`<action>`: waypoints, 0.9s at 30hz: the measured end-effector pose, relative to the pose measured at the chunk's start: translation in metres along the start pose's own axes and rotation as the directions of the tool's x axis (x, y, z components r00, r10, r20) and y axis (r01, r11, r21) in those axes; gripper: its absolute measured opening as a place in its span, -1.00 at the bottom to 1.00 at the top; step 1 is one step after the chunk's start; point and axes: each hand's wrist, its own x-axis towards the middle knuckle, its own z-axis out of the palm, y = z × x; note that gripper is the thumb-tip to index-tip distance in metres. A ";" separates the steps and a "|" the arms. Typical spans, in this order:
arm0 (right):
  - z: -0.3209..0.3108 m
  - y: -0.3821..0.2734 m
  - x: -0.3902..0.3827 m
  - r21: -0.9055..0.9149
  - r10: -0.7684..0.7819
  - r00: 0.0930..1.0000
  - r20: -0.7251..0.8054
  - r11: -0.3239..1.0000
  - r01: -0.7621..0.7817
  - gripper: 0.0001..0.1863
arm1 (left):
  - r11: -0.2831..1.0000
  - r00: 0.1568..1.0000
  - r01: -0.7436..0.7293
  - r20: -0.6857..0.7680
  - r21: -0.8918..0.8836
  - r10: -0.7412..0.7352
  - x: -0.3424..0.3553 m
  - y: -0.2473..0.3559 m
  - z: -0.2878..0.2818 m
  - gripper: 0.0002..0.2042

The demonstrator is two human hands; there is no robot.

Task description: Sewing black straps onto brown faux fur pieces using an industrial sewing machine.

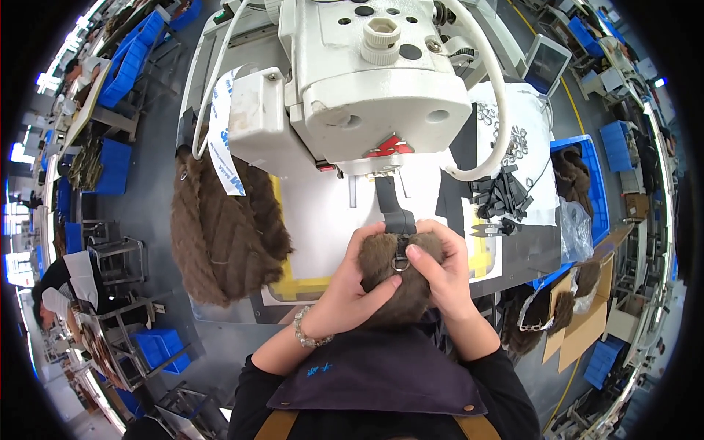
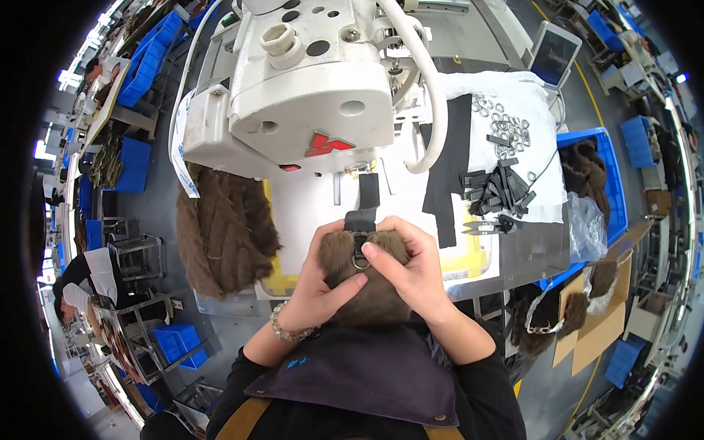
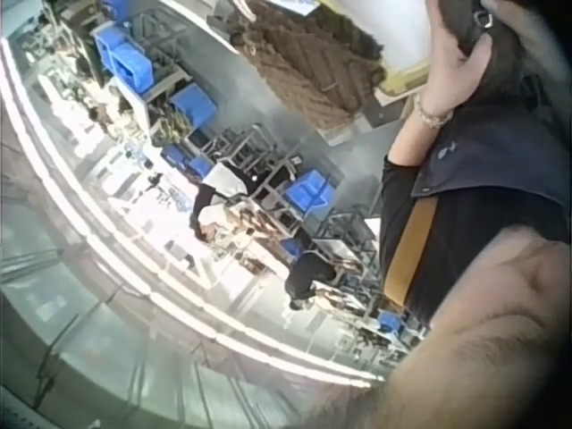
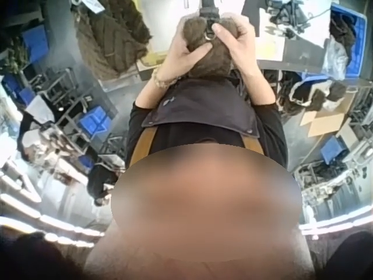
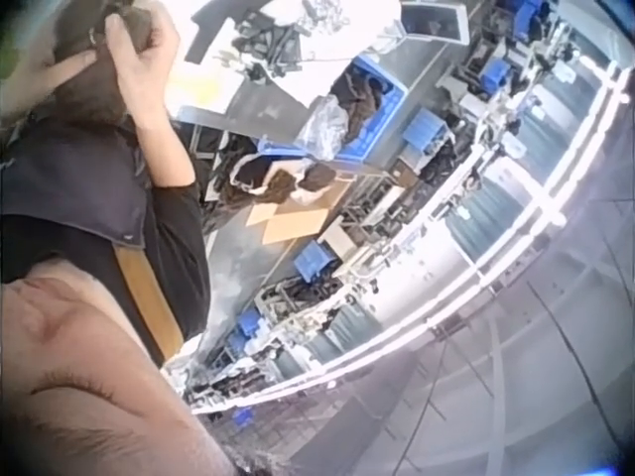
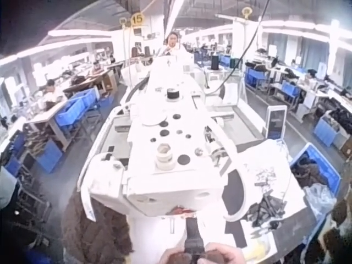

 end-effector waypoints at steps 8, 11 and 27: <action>0.002 -0.002 -0.005 0.049 0.035 0.998 0.055 0.998 -0.038 -0.88 | 0.951 0.967 -0.240 -0.038 0.194 0.252 0.004 0.011 0.001 -0.30; 0.005 -0.003 -0.006 0.051 0.021 0.998 0.060 0.998 -0.024 -0.87 | 0.923 0.938 -0.325 -0.056 0.207 0.343 0.009 0.012 -0.001 -0.38; 0.000 -0.003 -0.010 0.150 0.087 0.993 0.085 0.984 -0.100 -0.83 | 0.897 0.911 -0.371 -0.092 0.240 0.401 0.005 0.017 0.000 -0.57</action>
